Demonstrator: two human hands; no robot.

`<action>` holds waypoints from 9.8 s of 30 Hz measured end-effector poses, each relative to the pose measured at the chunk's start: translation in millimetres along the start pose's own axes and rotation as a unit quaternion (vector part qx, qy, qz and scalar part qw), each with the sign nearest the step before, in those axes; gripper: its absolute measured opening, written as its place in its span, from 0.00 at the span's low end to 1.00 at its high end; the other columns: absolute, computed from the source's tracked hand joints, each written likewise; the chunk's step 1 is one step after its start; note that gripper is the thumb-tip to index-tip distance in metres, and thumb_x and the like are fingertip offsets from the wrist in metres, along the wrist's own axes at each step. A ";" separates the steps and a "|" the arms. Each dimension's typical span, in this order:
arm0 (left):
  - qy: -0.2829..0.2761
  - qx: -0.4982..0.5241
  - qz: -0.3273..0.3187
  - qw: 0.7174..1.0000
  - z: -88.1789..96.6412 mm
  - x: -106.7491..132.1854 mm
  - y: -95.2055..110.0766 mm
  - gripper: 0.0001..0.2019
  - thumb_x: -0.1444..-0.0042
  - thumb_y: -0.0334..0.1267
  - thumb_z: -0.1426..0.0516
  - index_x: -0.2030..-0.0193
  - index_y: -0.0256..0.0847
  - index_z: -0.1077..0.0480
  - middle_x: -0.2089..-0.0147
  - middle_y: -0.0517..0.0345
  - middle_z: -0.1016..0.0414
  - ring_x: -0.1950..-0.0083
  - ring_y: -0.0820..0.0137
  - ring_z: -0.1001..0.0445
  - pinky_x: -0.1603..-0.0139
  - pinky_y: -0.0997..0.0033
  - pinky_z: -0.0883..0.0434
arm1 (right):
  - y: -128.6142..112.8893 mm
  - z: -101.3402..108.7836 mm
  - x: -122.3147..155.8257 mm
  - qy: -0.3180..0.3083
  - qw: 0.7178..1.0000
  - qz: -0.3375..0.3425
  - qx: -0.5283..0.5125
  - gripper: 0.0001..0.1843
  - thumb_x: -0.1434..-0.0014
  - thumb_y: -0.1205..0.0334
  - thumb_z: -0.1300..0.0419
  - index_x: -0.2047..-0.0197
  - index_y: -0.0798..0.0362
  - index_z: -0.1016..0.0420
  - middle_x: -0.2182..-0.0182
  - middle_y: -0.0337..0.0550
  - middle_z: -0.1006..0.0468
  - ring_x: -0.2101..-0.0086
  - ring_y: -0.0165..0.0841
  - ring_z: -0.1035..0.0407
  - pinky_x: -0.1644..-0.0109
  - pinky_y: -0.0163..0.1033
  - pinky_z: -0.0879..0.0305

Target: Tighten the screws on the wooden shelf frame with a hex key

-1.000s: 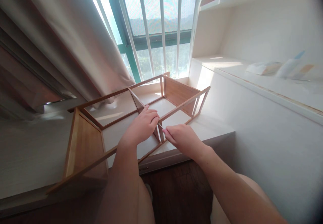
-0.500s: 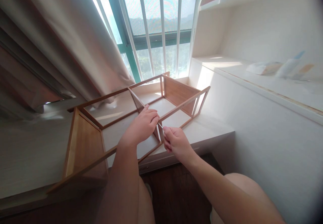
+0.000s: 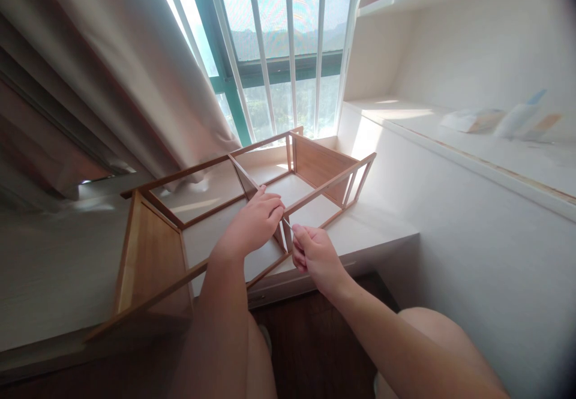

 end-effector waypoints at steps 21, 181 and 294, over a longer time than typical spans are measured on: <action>0.005 0.003 -0.001 1.000 0.4 -0.4 0.5 0.18 0.31 0.39 0.56 0.62 0.42 0.26 0.49 0.55 0.22 0.48 0.68 0.26 0.24 0.54 0.47 | -1.3 11.9 6.3 0.027 0.976 0.091 0.197 0.28 0.32 0.43 0.49 0.80 0.50 0.43 0.88 0.31 0.41 0.83 0.25 0.48 0.77 0.35 0.51; 0.008 0.005 -0.003 1.000 0.9 1.1 3.9 0.19 0.31 0.36 0.58 0.62 0.40 0.26 0.55 0.55 0.22 0.46 0.68 0.27 0.22 0.59 0.50 | 11.4 -10.5 12.0 0.007 0.981 -0.044 -0.189 0.25 0.36 0.50 0.42 0.79 0.50 0.46 0.89 0.27 0.48 0.88 0.23 0.51 0.82 0.31 0.58; 0.301 0.117 0.107 0.940 88.8 87.6 24.8 0.14 0.34 0.38 0.54 0.63 0.43 0.28 0.46 0.48 0.24 0.41 0.61 0.26 0.44 0.57 0.25 | 11.9 64.4 29.4 0.096 0.940 0.175 0.277 0.28 0.38 0.35 0.47 0.78 0.48 0.43 0.83 0.34 0.43 0.79 0.32 0.47 0.73 0.39 0.48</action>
Point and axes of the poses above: each hand's wrist, its own x-axis away from the middle knuckle, its own z-axis out of the back of the hand, y = z × x, the point moved 6 cm from there along -x, towards the middle knuckle
